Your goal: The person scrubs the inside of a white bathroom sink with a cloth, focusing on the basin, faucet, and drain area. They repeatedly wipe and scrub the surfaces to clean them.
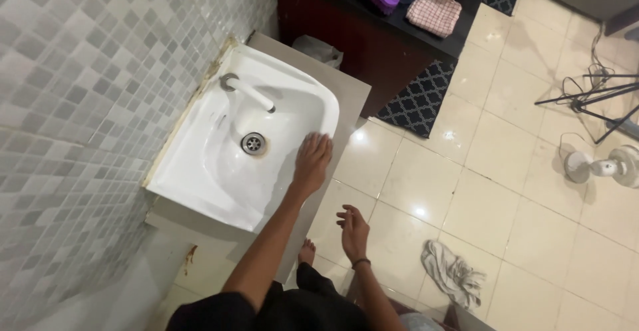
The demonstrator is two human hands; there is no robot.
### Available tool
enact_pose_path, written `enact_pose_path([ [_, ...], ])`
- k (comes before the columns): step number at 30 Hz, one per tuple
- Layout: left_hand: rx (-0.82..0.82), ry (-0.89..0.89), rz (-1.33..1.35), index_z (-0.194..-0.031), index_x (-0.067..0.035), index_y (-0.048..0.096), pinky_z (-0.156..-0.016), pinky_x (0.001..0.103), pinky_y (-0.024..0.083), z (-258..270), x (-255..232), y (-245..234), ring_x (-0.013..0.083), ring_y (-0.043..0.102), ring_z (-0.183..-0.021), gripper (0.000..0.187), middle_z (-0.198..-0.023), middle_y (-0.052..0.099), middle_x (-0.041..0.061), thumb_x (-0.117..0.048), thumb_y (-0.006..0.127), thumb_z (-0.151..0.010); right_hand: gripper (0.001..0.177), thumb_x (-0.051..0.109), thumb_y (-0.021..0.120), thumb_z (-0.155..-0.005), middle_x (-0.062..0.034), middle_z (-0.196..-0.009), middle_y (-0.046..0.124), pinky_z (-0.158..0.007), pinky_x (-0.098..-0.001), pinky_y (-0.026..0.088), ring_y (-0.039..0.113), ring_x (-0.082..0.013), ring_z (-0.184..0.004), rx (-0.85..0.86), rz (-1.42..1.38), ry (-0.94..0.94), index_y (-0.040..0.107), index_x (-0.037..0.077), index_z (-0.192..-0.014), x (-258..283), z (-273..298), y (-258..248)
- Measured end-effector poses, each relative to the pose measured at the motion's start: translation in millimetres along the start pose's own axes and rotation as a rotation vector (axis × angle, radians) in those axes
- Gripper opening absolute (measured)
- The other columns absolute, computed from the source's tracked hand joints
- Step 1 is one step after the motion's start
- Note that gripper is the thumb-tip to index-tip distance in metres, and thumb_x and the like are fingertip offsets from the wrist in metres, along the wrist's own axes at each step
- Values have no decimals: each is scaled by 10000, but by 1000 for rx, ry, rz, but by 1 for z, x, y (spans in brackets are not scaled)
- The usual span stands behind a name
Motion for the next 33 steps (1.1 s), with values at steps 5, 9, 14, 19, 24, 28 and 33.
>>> enact_pose_path([
  [5,-33,-60,68,-1414,98,459,-1169,580,196,-17,-12,-2,489,310,-1428,659,-1512,428,268,-295,642,-918,294,124,516,-1013,-168,-1015,789,-790,-350,624,751,-205,-858,27,-24,-103,648,32,-1258,20,7,5],
  [9,25,-158,11,-1464,5,506,-1248,534,209,50,-19,-31,403,329,-1499,546,-1556,473,158,-227,621,-985,292,101,534,-1014,-157,-1145,757,-848,-364,617,746,-232,-1008,24,89,-335,623,19,-1280,55,24,19],
  [14,115,-201,-2,-1459,-31,578,-1269,510,221,168,-35,-73,325,353,-1528,580,-1569,506,107,-90,640,-885,312,95,596,-988,-178,-1174,722,-918,-387,603,728,-311,-1088,70,251,-619,656,38,-1289,80,59,58],
  [19,125,-197,-159,-1410,-11,595,-1260,518,225,205,-4,-105,314,393,-1499,520,-1542,529,137,-81,653,-898,346,73,595,-986,-207,-1292,664,-1018,-441,523,650,-376,-1193,303,333,-718,646,37,-1326,86,99,107],
  [24,113,-336,-258,-1322,-28,634,-1269,518,257,190,82,-159,362,446,-1461,391,-1446,592,169,-131,648,-946,333,79,599,-976,-208,-1293,655,-965,-435,549,667,-367,-1156,325,321,-681,666,68,-1302,76,118,106],
  [28,-163,-427,-254,-1358,47,614,-1213,548,276,183,155,-205,422,446,-1423,468,-1453,567,224,-143,686,-937,287,83,598,-982,-188,-1211,688,-907,-421,569,695,-343,-1089,238,382,-631,691,81,-1254,60,113,84],
  [33,-127,-547,-339,-1395,53,542,-1200,588,247,171,146,-198,470,410,-1408,596,-1460,505,320,-164,731,-874,280,66,601,-968,-160,-1131,725,-893,-426,561,707,-327,-1039,156,422,-587,710,84,-1226,63,105,83],
])
Point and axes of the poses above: each hand's wrist, its own z-axis away from the middle knuckle, its own y-axis out of the palm, x = y × z, the point moved 6 cm from there along -z, towards the middle knuckle
